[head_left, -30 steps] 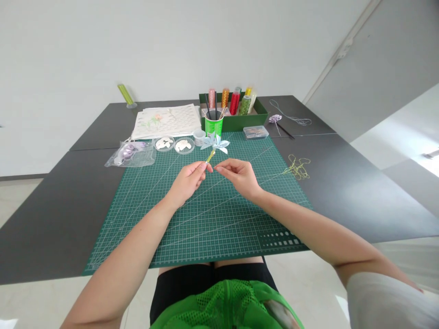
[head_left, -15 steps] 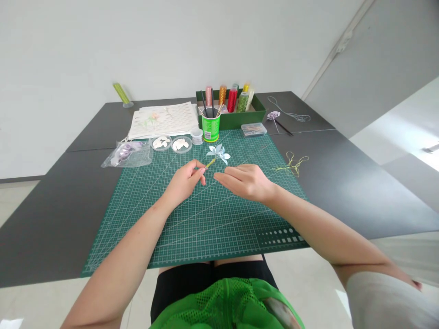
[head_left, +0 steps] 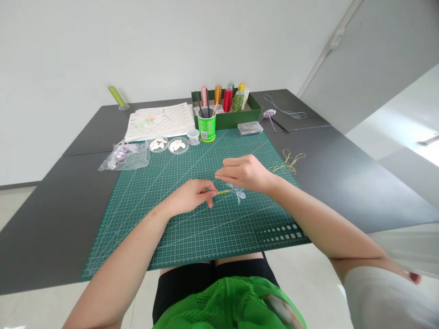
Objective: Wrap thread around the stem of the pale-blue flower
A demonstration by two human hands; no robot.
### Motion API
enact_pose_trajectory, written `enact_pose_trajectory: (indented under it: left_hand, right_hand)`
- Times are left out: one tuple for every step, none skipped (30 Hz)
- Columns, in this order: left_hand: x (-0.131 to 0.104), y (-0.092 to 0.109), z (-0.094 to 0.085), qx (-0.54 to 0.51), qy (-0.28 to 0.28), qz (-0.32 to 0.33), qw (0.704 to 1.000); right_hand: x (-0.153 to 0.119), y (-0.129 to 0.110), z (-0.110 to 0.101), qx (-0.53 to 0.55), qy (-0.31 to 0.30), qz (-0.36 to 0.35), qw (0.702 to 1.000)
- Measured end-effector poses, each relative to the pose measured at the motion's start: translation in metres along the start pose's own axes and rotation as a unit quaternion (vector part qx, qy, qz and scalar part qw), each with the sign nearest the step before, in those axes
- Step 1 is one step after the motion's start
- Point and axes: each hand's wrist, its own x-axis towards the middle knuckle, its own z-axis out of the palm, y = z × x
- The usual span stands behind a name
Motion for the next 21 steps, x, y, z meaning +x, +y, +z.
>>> enact_pose_trajectory:
  left_hand:
    - [0.0, 0.001, 0.0, 0.002, -0.003, 0.004, 1.0]
    - [-0.001, 0.002, 0.0, 0.004, -0.005, 0.009, 1.0]
    - [-0.001, 0.002, 0.0, 0.005, -0.008, 0.013, 1.0]
    - [0.0, 0.002, 0.001, 0.006, -0.012, 0.016, 1.0]
    - [0.0, 0.001, 0.001, 0.007, -0.017, 0.019, 1.0]
    - [0.0, 0.001, 0.001, 0.007, -0.022, 0.021, 0.999]
    - [0.0, 0.001, 0.001, 0.006, -0.026, 0.023, 0.999]
    - [0.0, 0.001, 0.002, 0.004, -0.029, 0.024, 0.999]
    - [0.0, 0.002, 0.002, 0.002, -0.029, 0.025, 0.999]
    - [-0.001, 0.003, 0.002, 0.0, -0.029, 0.025, 0.999]
    - [-0.002, 0.004, 0.002, -0.003, -0.028, 0.024, 0.999]
    - [-0.002, 0.005, 0.002, -0.006, -0.028, 0.025, 0.999]
    - [-0.003, 0.007, 0.001, -0.01, -0.026, 0.026, 0.999]
    - [-0.004, 0.008, 0.001, -0.014, -0.023, 0.028, 0.999]
    - [-0.005, 0.008, 0.0, -0.017, -0.017, 0.03, 0.999]
    - [-0.005, 0.008, 0.0, -0.02, -0.009, 0.031, 0.999]
    - [-0.006, 0.008, -0.001, -0.021, 0.001, 0.031, 0.999]
    - [-0.006, 0.008, -0.002, -0.024, 0.012, 0.031, 0.999]
    - [-0.006, 0.007, -0.002, -0.03, 0.023, 0.031, 0.999]
    - [-0.006, 0.007, -0.003, -0.04, 0.037, 0.033, 0.998]
    - [-0.005, 0.006, -0.004, -0.051, 0.055, 0.037, 0.996]
  right_hand:
    - [0.0, 0.002, 0.001, 0.01, 0.001, 0.001, 1.0]
    - [-0.001, 0.005, 0.003, 0.021, 0.002, 0.004, 1.0]
    - [-0.001, 0.007, 0.004, 0.033, 0.001, 0.009, 0.999]
    - [-0.001, 0.009, 0.005, 0.048, 0.001, 0.015, 0.999]
    - [-0.001, 0.012, 0.007, 0.066, 0.0, 0.024, 0.998]
    - [-0.001, 0.014, 0.008, 0.086, -0.001, 0.035, 0.996]
    - [-0.001, 0.016, 0.009, 0.107, -0.002, 0.048, 0.993]
    - [-0.001, 0.018, 0.01, 0.127, -0.004, 0.062, 0.99]
    - [-0.001, 0.02, 0.011, 0.145, -0.007, 0.077, 0.986]
    - [-0.001, 0.022, 0.012, 0.163, -0.009, 0.092, 0.982]
    - [-0.001, 0.023, 0.013, 0.18, -0.012, 0.107, 0.978]
    - [0.0, 0.025, 0.015, 0.198, -0.016, 0.121, 0.973]
    - [0.0, 0.028, 0.017, 0.215, -0.019, 0.136, 0.967]
    - [0.0, 0.03, 0.019, 0.232, -0.023, 0.152, 0.96]
    - [0.0, 0.032, 0.021, 0.248, -0.028, 0.17, 0.953]
    - [-0.001, 0.035, 0.024, 0.261, -0.034, 0.188, 0.946]
    - [-0.001, 0.037, 0.026, 0.272, -0.042, 0.204, 0.939]
    - [-0.001, 0.04, 0.029, 0.281, -0.05, 0.217, 0.934]
    - [-0.001, 0.042, 0.032, 0.289, -0.057, 0.223, 0.929]
    - [-0.002, 0.044, 0.034, 0.296, -0.065, 0.222, 0.927]
    - [-0.002, 0.045, 0.036, 0.302, -0.069, 0.217, 0.926]
